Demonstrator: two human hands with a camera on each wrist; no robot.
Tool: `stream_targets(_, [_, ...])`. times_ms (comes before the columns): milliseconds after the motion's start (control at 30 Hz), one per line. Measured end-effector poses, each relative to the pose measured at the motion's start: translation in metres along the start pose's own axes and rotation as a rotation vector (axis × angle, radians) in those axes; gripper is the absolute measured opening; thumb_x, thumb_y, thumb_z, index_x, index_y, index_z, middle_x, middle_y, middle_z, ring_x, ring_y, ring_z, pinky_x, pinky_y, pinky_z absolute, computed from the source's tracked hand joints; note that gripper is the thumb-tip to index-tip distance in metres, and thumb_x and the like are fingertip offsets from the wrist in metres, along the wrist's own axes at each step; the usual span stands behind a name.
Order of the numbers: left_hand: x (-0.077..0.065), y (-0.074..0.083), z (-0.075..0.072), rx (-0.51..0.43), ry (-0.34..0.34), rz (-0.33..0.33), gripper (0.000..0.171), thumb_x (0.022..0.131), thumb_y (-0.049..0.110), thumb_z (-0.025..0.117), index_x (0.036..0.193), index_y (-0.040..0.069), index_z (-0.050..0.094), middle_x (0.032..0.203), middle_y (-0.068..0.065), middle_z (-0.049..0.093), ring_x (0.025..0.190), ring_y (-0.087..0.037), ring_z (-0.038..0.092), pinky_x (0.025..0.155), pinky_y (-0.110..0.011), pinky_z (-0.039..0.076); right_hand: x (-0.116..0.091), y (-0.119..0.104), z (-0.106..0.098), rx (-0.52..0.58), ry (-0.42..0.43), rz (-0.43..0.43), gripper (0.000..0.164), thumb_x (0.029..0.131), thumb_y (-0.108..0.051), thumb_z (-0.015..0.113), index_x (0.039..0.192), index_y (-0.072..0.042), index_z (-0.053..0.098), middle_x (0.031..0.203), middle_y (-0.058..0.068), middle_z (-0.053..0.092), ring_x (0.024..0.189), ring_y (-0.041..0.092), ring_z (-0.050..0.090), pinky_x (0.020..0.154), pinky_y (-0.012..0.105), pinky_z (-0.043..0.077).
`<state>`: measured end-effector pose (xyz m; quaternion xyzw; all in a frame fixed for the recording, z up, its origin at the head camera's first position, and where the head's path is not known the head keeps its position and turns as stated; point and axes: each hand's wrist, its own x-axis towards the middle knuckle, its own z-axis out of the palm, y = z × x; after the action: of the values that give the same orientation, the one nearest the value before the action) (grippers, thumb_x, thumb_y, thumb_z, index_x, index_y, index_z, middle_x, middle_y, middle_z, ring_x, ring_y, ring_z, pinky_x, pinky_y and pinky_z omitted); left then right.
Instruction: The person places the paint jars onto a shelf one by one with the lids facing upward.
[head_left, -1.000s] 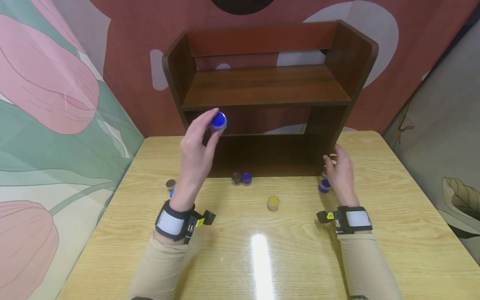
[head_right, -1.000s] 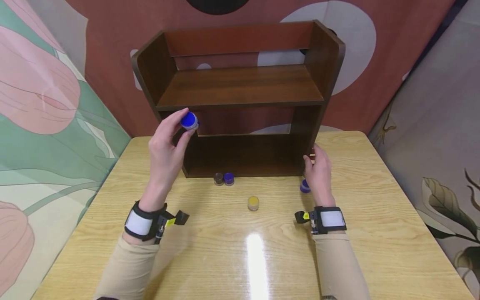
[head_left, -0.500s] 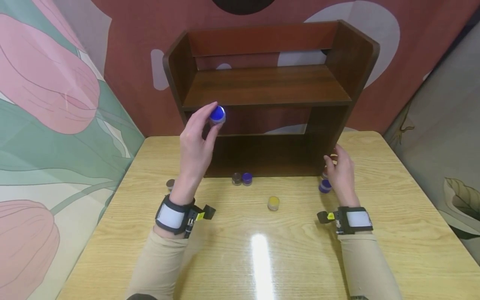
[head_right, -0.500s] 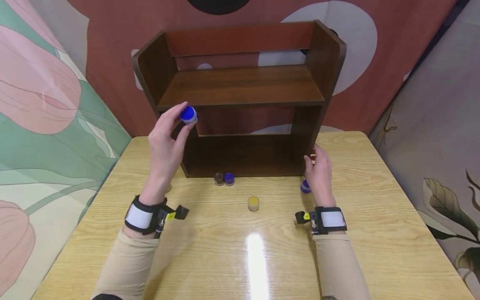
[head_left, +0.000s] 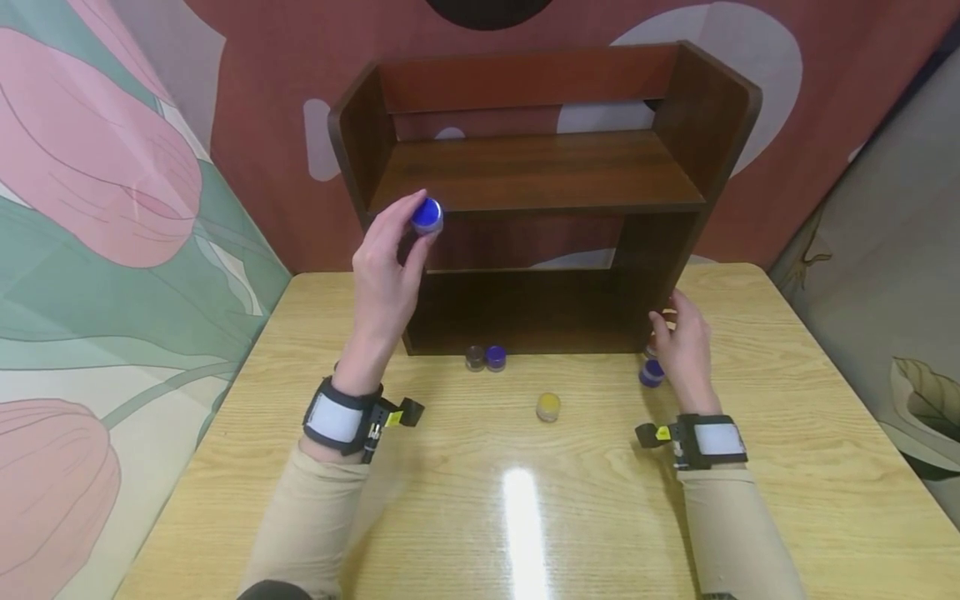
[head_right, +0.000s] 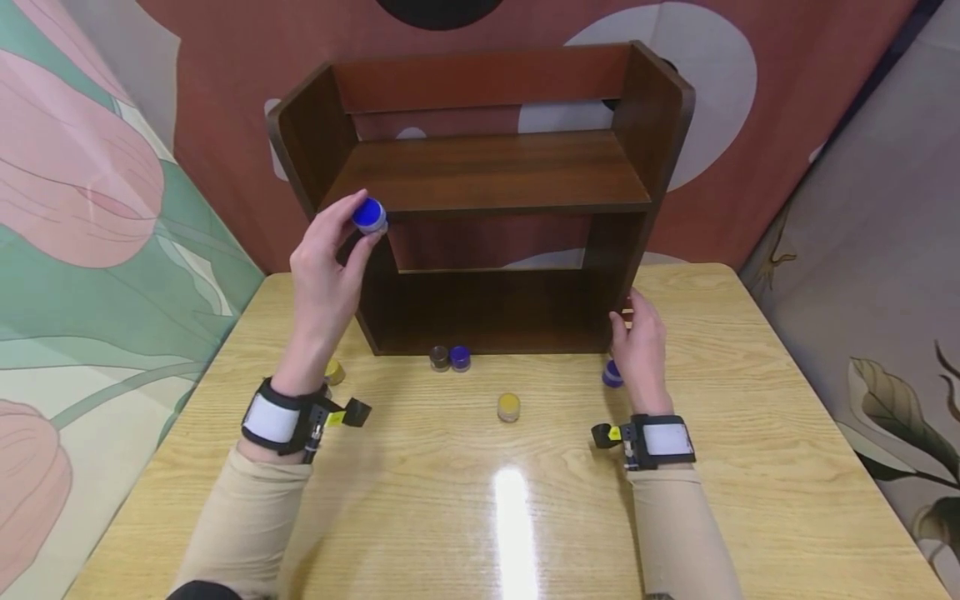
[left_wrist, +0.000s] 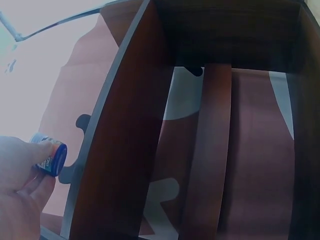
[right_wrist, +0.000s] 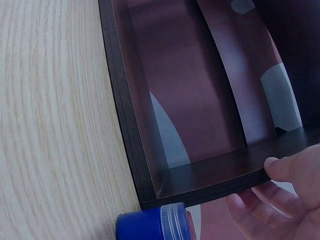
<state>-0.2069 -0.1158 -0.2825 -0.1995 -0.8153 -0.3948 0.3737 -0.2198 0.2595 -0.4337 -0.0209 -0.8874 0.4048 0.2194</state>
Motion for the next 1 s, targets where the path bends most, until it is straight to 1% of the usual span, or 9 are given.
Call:
stream_targets(100, [0.003, 0.000, 0.000, -0.006, -0.002, -0.014, 0.047, 0.095, 0.016, 0.066, 0.141, 0.012, 0.056, 0.142, -0.008, 0.059, 0.133, -0.017, 0.056, 0.113, -0.030, 0.046, 0.000, 0.000, 0.000, 0.006, 0.000, 0.004, 0.038, 0.102, -0.008, 0.052, 0.140, -0.004, 0.050, 0.133, 0.026, 0.057, 0.114, 0.044, 0.063, 0.082, 0.057, 0.059])
stream_targets(200, [0.006, -0.001, 0.001, -0.006, -0.003, -0.015, 0.047, 0.095, 0.016, 0.066, 0.141, 0.012, 0.056, 0.142, -0.008, 0.059, 0.133, -0.016, 0.056, 0.113, -0.028, 0.045, 0.000, 0.000, 0.000, 0.007, 0.000, 0.007, 0.039, 0.102, -0.008, 0.052, 0.140, -0.004, 0.050, 0.134, 0.026, 0.056, 0.115, 0.045, 0.062, 0.083, 0.058, 0.059])
stream_targets(400, [0.012, -0.001, 0.001, -0.005, 0.015, 0.015, 0.046, 0.096, 0.016, 0.065, 0.140, 0.009, 0.057, 0.140, -0.011, 0.061, 0.132, -0.021, 0.057, 0.112, -0.031, 0.047, -0.001, 0.000, 0.000, 0.003, 0.002, 0.001, 0.038, 0.102, -0.009, 0.052, 0.140, -0.004, 0.050, 0.133, 0.026, 0.056, 0.114, 0.044, 0.062, 0.082, 0.058, 0.059])
stream_targets(767, [0.019, -0.003, -0.002, 0.025, 0.020, 0.025, 0.045, 0.096, 0.016, 0.065, 0.140, 0.008, 0.057, 0.139, -0.011, 0.061, 0.131, -0.021, 0.058, 0.113, -0.032, 0.046, -0.001, -0.001, -0.001, 0.004, 0.007, 0.006, 0.038, 0.102, -0.010, 0.052, 0.139, -0.003, 0.050, 0.132, 0.026, 0.058, 0.114, 0.045, 0.063, 0.081, 0.056, 0.059])
stream_targets(867, [0.021, -0.004, -0.003, 0.030, 0.014, 0.020, 0.045, 0.096, 0.016, 0.065, 0.140, 0.008, 0.057, 0.139, -0.011, 0.061, 0.131, -0.021, 0.058, 0.113, -0.032, 0.046, -0.002, 0.000, -0.001, 0.009, 0.006, 0.005, 0.038, 0.102, -0.011, 0.052, 0.140, -0.003, 0.050, 0.132, 0.027, 0.057, 0.114, 0.045, 0.063, 0.082, 0.056, 0.058])
stream_targets(1000, [0.023, -0.005, -0.003, 0.031, -0.007, -0.014, 0.046, 0.096, 0.017, 0.065, 0.140, 0.010, 0.057, 0.141, -0.010, 0.061, 0.132, -0.019, 0.057, 0.113, -0.029, 0.045, -0.002, -0.001, -0.001, 0.020, -0.005, 0.010, 0.039, 0.102, -0.011, 0.052, 0.141, -0.005, 0.049, 0.133, 0.026, 0.057, 0.116, 0.045, 0.062, 0.085, 0.057, 0.058])
